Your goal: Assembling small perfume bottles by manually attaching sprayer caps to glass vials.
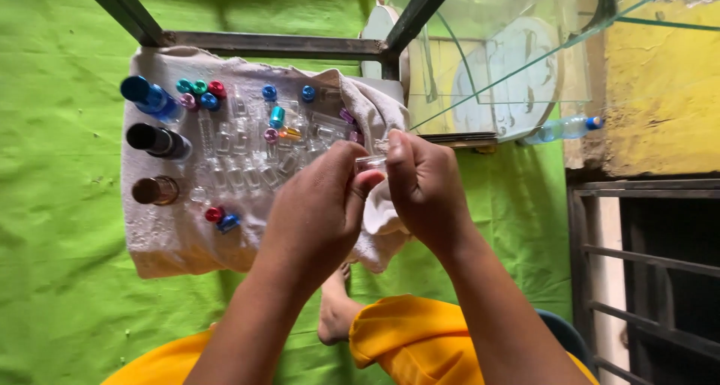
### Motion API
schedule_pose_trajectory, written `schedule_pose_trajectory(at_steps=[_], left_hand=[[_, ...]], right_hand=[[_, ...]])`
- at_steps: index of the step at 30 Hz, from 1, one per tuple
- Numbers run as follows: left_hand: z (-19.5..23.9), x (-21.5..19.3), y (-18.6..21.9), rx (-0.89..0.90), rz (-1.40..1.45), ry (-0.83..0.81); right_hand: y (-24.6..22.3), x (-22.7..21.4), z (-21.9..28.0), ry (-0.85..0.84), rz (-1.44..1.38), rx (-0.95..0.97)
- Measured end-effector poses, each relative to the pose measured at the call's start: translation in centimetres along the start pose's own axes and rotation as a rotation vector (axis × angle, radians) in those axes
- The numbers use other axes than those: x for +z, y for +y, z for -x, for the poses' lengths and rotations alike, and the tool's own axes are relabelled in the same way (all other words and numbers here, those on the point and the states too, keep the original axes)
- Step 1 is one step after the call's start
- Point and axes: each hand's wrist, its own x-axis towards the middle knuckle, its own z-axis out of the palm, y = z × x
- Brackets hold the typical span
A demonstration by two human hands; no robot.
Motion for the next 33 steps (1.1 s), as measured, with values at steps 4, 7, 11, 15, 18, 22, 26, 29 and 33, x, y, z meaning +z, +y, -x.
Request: schedule_pose_trajectory(at_steps=[4,7,11,15,18,22,26,29,33], left_hand=[[0.1,0.4,-1.0,0.314,-0.244,0.205],[0.3,0.1,-0.1,0.371,-0.309,0.258],[0.2,0.0,0.3,0.281,-0.087,0.293],[-0.3,-0.6,0.8,-0.392,0.272,0.162],[-0.5,-1.0,1.3,-0.513,0.372,0.154],[-0.3,-1.2,1.7,-0.528,0.357,0.104],[-0.7,-1.4,1.4,-0.544,0.327,0.131],[-0.7,-1.5,1.4,-0.537,0.308,0.186],[-0.7,-2.0,1.8,-0.639,0.43,0.169]], right_hand=[[0.3,-0.4,-0.5,-0.085,0.026,0.09],[0.2,-0.6,-0.4,-0.102,0.071,0.112],[-0.4,-0.3,-0.5,0.067,0.11,0.118],[0.3,-0.3,-0.7,0.192,-0.094,0.138],[-0.3,0.4,-0.6,0.19,-0.258,0.136],[-0.1,1.5,-0.1,0.097,-0.427,0.198],[-0.2,1.2,-0.1,0.025,-0.467,0.196],[-0.1,0.8,-0.3,0.06,-0.454,0.175],[-0.5,0.4,-0.3,-0.067,-0.416,0.228]])
